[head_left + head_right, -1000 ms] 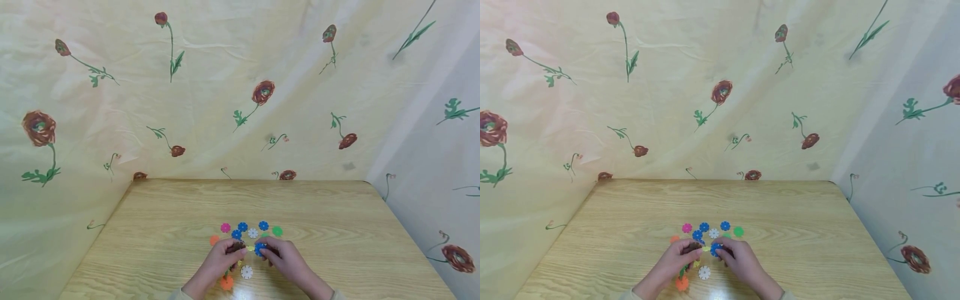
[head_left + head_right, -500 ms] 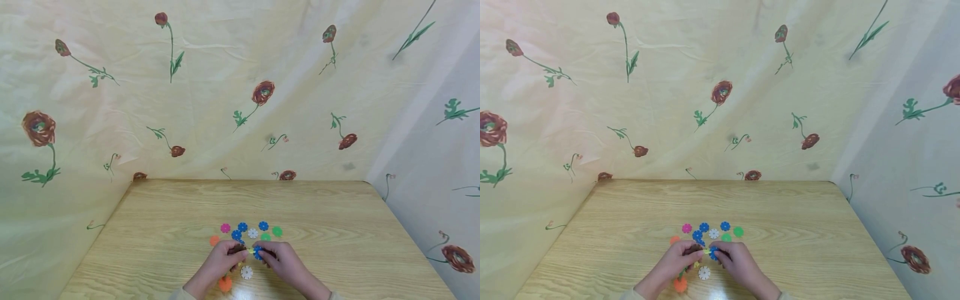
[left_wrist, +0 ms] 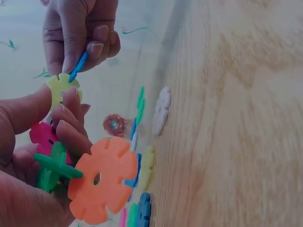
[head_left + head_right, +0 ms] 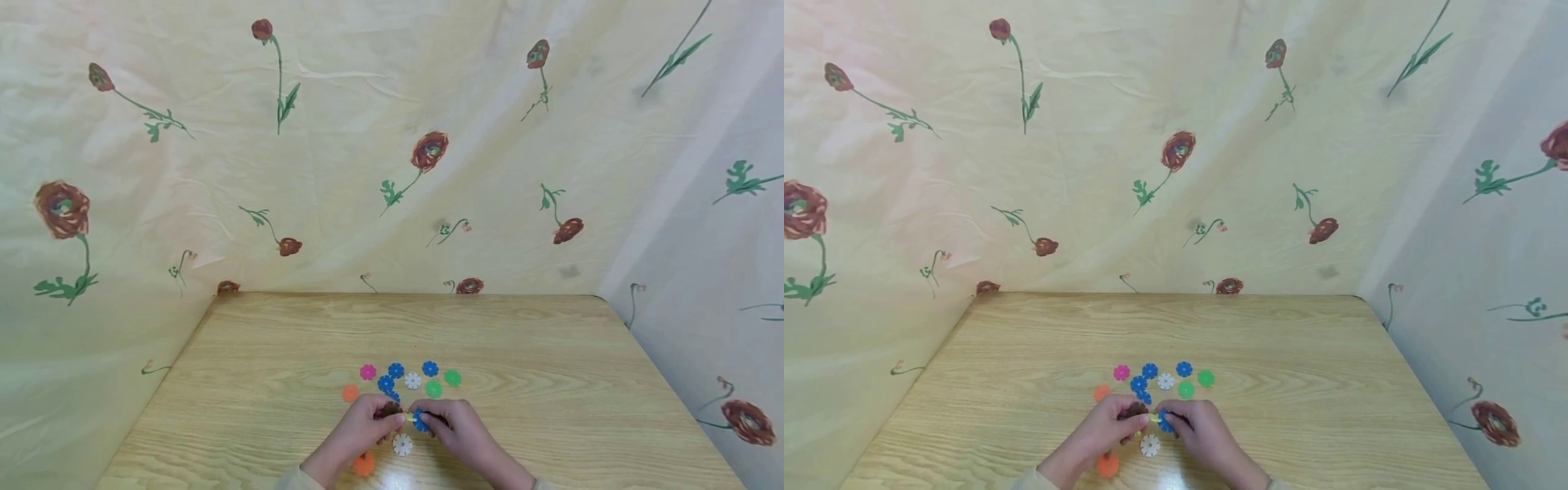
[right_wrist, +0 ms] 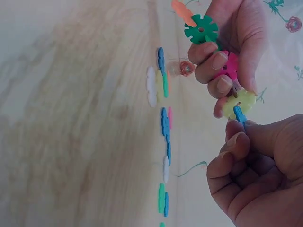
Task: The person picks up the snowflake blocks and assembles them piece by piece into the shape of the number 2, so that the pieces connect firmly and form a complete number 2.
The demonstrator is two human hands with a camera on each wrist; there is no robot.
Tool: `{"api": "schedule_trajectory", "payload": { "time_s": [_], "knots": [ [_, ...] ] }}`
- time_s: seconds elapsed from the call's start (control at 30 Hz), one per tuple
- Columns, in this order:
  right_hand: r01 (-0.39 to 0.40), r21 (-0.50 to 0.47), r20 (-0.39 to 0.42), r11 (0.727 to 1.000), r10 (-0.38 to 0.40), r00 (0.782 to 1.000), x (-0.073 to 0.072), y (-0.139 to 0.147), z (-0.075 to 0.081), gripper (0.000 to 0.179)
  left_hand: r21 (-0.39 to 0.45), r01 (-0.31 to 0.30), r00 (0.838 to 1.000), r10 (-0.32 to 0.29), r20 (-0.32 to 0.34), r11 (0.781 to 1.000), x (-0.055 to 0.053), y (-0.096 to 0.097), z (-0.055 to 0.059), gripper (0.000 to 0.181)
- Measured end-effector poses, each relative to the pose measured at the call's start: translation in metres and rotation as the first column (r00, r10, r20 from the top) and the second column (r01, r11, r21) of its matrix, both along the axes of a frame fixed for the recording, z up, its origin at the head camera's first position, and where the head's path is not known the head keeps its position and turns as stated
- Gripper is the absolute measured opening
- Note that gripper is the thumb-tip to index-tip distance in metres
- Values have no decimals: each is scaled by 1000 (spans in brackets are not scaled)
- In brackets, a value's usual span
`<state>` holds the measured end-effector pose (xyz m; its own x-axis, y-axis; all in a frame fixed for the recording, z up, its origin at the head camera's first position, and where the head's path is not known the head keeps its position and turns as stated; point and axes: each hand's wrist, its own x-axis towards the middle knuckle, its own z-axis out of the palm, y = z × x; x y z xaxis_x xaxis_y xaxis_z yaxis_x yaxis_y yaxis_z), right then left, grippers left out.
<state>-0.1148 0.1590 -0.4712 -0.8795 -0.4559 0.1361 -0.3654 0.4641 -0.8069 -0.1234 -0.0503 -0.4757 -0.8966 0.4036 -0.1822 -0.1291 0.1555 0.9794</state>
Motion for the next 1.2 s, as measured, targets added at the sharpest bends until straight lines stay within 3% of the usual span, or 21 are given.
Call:
{"api": "schedule_trajectory", "payload": {
  "time_s": [0.37,0.67,0.97,1.2],
  "knots": [
    [57,6,-72,998,-56,996,2,-5,0,20,53,-20,1000,20,11,998,1,1,-4,16],
    [78,-14,-5,997,-78,997,2,-1,2,20,50,27,1000,-27,4,998,-1,0,-3,22],
    [68,-38,-38,997,-70,997,1,-3,1,16,29,41,998,-40,-40,999,0,4,-1,26],
    [103,-31,-13,994,-104,995,0,-4,3,18,48,39,999,-39,-12,998,0,3,-1,28]
  ]
}}
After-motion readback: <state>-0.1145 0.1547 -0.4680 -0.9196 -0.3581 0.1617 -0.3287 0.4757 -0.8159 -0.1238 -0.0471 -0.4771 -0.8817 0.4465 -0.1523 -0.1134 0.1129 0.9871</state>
